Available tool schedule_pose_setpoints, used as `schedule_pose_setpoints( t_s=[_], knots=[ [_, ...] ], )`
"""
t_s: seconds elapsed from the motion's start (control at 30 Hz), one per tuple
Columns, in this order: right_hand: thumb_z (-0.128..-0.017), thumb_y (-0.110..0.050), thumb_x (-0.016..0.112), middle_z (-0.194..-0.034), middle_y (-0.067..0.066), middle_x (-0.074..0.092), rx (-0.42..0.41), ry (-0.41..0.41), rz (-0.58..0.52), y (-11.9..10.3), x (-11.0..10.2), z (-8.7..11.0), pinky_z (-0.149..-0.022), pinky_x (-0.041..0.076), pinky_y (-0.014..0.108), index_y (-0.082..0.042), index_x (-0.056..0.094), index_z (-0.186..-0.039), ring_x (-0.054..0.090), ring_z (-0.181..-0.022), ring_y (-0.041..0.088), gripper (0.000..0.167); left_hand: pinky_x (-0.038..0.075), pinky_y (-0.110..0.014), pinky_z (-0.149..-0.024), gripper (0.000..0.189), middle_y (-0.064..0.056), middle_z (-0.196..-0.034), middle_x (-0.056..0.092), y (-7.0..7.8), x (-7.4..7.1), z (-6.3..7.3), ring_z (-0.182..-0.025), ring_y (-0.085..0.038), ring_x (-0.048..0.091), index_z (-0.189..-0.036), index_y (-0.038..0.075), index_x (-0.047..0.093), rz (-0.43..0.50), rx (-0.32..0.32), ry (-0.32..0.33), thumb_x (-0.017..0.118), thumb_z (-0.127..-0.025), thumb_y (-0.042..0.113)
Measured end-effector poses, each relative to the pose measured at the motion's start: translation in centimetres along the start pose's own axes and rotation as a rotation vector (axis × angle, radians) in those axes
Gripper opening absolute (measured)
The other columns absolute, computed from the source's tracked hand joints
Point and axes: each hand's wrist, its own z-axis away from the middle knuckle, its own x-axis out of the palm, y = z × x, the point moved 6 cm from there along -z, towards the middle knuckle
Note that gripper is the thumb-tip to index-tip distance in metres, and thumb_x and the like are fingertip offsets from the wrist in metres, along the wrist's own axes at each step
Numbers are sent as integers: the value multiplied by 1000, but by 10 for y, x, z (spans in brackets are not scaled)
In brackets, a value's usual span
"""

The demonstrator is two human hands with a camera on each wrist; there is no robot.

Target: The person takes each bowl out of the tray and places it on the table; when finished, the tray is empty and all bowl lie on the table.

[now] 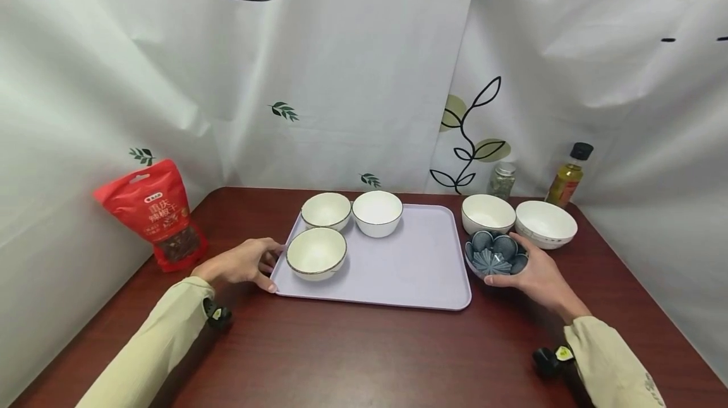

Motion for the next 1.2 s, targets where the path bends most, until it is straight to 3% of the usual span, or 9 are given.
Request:
schedule_pose_setpoints(
  t_s=[0.3, 0.47, 0.53, 0.63, 0.73, 0.83, 1.0, 1.2],
  knots=[
    [-77, -32, 86, -147, 40, 37, 7, -29, -35, 0, 1, -2, -103, 38, 65, 9, 26, -152, 40, -129, 51, 104, 63, -35, -83, 85, -24, -125, 61, 0, 0, 1, -97, -25, 71, -135, -13, 52, 2, 2, 4, 95, -64, 10],
    [-78, -30, 85, -153, 40, 29, -32, -64, -44, -6, -2, -3, -108, 32, 66, 7, 16, -156, 35, -134, 51, 111, 63, -35, -84, 85, -23, -125, 61, -1, 0, 0, -98, -25, 71, -134, -12, 52, 2, 1, 2, 95, -65, 10],
    [-78, -31, 84, -152, 40, 30, -57, -76, -1, -12, -7, -4, -107, 33, 66, 9, 15, -156, 37, -133, 53, 111, 63, -35, -84, 84, -23, -125, 60, 0, 0, 0, -98, -26, 71, -134, -13, 52, -3, 5, -4, 94, -65, 10],
    [-79, -36, 84, -145, 43, 39, -96, -60, 119, -26, -20, -5, -102, 40, 69, 15, 27, -150, 46, -126, 57, 105, 63, -35, -84, 85, -23, -125, 60, 0, 1, -1, -99, -26, 70, -135, -12, 52, -3, -3, -7, 95, -65, 10],
    [-81, -41, 82, -134, 43, 50, -112, 2, 258, -44, -37, -7, -94, 47, 68, 18, 42, -139, 55, -116, 57, 92, 63, -35, -85, 85, -23, -125, 60, -1, 1, -1, -100, -26, 70, -136, -12, 52, -6, -6, -9, 94, -65, 11],
    [-83, -43, 79, -130, 41, 53, -113, 57, 305, -63, -47, -11, -90, 49, 66, 15, 48, -136, 58, -111, 55, 84, 63, -34, -84, 86, -24, -125, 60, -1, 1, -1, -100, -26, 70, -135, -14, 51, -11, 4, -12, 94, -66, 11],
    [-88, -34, 77, -136, 36, 52, -168, 53, 185, -93, -39, -18, -90, 54, 63, 9, 47, -139, 62, -113, 51, 74, 63, -35, -85, 86, -24, -126, 60, -1, 2, -2, -101, -27, 70, -136, -13, 51, 3, -6, -13, 94, -66, 10],
    [-91, -22, 75, -136, 29, 56, -250, -43, -60, -119, -1, -36, -92, 58, 56, 3, 48, -141, 62, -118, 48, 63, 63, -36, -86, 86, -24, -126, 60, -1, 1, -2, -102, -27, 70, -136, -14, 51, -7, -14, -15, 94, -66, 11]
  ],
)
